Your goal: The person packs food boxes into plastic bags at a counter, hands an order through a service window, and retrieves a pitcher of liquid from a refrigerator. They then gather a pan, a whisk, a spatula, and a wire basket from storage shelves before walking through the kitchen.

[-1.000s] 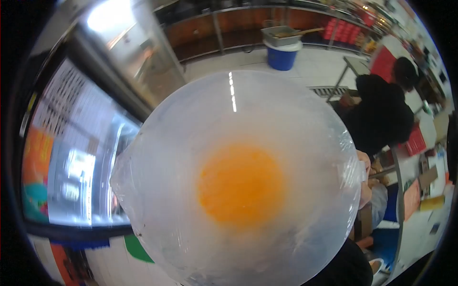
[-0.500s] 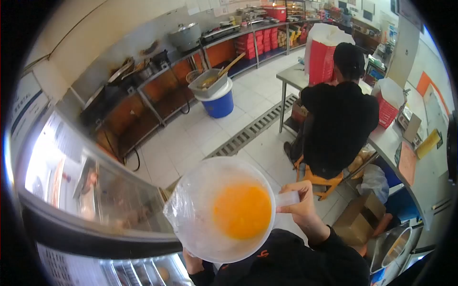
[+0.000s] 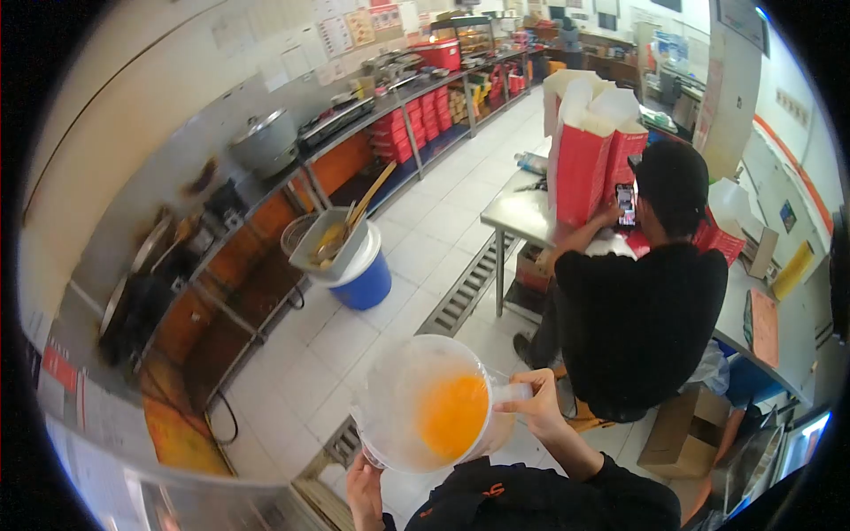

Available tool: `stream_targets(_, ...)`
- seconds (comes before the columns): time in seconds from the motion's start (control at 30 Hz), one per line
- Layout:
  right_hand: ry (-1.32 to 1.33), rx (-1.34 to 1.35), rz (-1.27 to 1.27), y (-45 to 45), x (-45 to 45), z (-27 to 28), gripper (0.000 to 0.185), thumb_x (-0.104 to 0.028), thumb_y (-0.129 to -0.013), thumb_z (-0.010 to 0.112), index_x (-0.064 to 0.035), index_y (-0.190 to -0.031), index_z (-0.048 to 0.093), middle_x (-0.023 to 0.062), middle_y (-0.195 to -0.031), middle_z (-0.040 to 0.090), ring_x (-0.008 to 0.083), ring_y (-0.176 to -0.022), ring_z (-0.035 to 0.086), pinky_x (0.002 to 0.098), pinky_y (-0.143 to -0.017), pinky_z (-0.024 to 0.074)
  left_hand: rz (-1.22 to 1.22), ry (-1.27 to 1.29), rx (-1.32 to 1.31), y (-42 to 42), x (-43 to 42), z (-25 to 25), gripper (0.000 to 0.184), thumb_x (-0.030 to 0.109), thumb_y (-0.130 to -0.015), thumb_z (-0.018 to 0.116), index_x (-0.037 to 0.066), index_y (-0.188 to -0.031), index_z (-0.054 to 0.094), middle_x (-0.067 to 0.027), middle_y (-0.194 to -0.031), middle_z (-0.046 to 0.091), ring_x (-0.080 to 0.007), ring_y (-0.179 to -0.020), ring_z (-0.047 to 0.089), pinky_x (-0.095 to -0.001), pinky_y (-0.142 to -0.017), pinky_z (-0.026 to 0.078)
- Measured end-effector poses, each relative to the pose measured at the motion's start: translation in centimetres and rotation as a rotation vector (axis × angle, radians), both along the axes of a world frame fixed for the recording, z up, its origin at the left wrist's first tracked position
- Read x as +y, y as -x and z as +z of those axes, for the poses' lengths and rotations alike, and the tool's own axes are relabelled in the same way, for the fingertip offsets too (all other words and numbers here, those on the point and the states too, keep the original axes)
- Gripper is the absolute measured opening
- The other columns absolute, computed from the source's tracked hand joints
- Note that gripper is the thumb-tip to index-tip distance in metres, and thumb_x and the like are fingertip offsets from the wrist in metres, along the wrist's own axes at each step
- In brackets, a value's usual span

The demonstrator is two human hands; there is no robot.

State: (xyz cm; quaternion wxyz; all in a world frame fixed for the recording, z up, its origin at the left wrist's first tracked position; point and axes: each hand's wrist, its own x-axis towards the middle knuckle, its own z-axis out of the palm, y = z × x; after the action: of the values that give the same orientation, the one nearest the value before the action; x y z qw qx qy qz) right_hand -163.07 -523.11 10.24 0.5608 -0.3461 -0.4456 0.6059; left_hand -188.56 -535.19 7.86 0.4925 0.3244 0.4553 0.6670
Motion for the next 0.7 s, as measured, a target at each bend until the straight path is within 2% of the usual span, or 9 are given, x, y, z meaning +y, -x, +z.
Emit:
stream_targets(0.07, -0.073, -0.094, -0.005, 0.9, 5.0, -1.1, 0.019, 0.003, -0.051, 0.072, -0.0018, -0.053, 0.053, -0.0044, -0.052, 0.048, 0.0024, -0.049, 0.040, 0.0180, -0.045, 0.0304, -0.057, 0.065, -0.167, 1.8, 6.7, 0.0, 0.048, 0.028, -0.079, 0.048, -0.007, -0.111, 0.040, -0.0135, -0.109, 0.048, -0.0217, -0.101, 0.045, -0.0328, -0.086, 0.034)
stream_targets(0.1, -0.071, -0.096, -0.027, 1.3, 7.1, -0.8, 0.019, 0.003, -0.051, 0.072, -0.0018, -0.053, 0.053, -0.0044, -0.052, 0.048, 0.0024, -0.049, 0.040, 0.0180, -0.045, 0.0304, -0.013, 0.094, -0.158, 3.0, 10.2, -0.4, 0.039, 0.025, -0.080, 0.047, -0.006, -0.104, 0.046, -0.0102, -0.099, 0.053, -0.0180, -0.092, 0.049, -0.0294, -0.078, 0.037)
stream_targets(0.13, -0.063, -0.109, -0.085, 1.8, 9.1, -0.7, 0.019, 0.002, -0.050, 0.072, -0.0016, -0.053, 0.053, -0.0045, -0.053, 0.047, 0.0027, -0.049, 0.040, 0.0182, -0.046, 0.0309, -0.033, 0.101, -0.159, 4.1, 13.7, -0.2, 0.039, 0.025, -0.080, 0.047, -0.006, -0.104, 0.046, -0.0102, -0.099, 0.053, -0.0180, -0.092, 0.049, -0.0294, -0.078, 0.037)
stream_targets(0.2, -0.038, -0.129, -0.151, 2.4, 13.0, -1.1, 0.020, 0.002, -0.050, 0.072, -0.0014, -0.053, 0.053, -0.0046, -0.053, 0.047, 0.0030, -0.050, 0.040, 0.0184, -0.046, 0.0314, -0.148, 0.121, -0.038, 5.6, 20.9, 0.6, 0.031, 0.021, -0.080, 0.047, -0.005, -0.096, 0.051, -0.0067, -0.088, 0.056, -0.0138, -0.080, 0.051, -0.0241, -0.070, 0.038)
stream_targets(0.23, -0.040, -0.073, -0.204, 2.5, 15.3, -1.8, 0.020, 0.002, -0.049, 0.072, -0.0015, -0.053, 0.053, -0.0044, -0.053, 0.046, 0.0034, -0.050, 0.041, 0.0187, -0.047, 0.0324, -0.157, 0.134, -0.045, 5.9, 24.5, 0.6, 0.031, 0.021, -0.080, 0.047, -0.005, -0.096, 0.051, -0.0067, -0.088, 0.056, -0.0138, -0.080, 0.051, -0.0241, -0.070, 0.038)
stream_targets(0.3, -0.006, 0.017, -0.405, 3.8, 19.6, -2.2, 0.021, 0.003, -0.049, 0.072, -0.0020, -0.052, 0.051, -0.0037, -0.053, 0.046, 0.0044, -0.050, 0.042, 0.0192, -0.049, 0.0342, -0.227, 0.199, 0.132, 6.8, 31.9, 0.7, 0.020, 0.016, -0.077, 0.049, -0.003, -0.082, 0.053, -0.0019, -0.072, 0.051, -0.0110, -0.069, 0.047, -0.0216, -0.066, 0.035)
stream_targets(0.37, -0.009, 0.002, -0.431, 4.3, 24.5, -1.6, 0.021, 0.005, -0.048, 0.070, -0.0029, -0.052, 0.051, -0.0029, -0.054, 0.047, 0.0049, -0.050, 0.043, 0.0192, -0.049, 0.0335, -0.299, 0.155, 0.068, 7.0, 39.0, 0.9, 0.012, 0.010, -0.076, 0.048, -0.001, -0.075, 0.053, 0.0004, -0.065, 0.047, -0.0082, -0.063, 0.043, -0.0199, -0.061, 0.033)
stream_targets(0.57, 0.058, 0.006, -0.487, 6.3, 41.2, -3.5, 0.017, 0.003, -0.049, 0.067, -0.0026, -0.051, 0.051, -0.0032, -0.053, 0.047, 0.0039, -0.049, 0.041, 0.0183, -0.047, 0.0297, -0.325, -0.071, 0.070, 6.4, 58.0, 2.6, 0.008, 0.008, -0.073, 0.051, 0.000, -0.073, 0.054, -0.0003, -0.065, 0.049, -0.0079, -0.061, 0.044, -0.0199, -0.058, 0.034)
stream_targets(0.7, 0.012, 0.032, -0.510, 8.4, 53.2, -5.2, 0.019, 0.002, -0.048, 0.068, -0.0024, -0.050, 0.049, -0.0036, -0.052, 0.045, 0.0041, -0.051, 0.041, 0.0184, -0.047, 0.0289, -0.390, -0.068, 0.376, 4.5, 68.8, 5.5, 0.009, 0.008, -0.075, 0.050, 0.000, -0.073, 0.053, 0.0005, -0.061, 0.048, -0.0070, -0.057, 0.045, -0.0204, -0.054, 0.035)
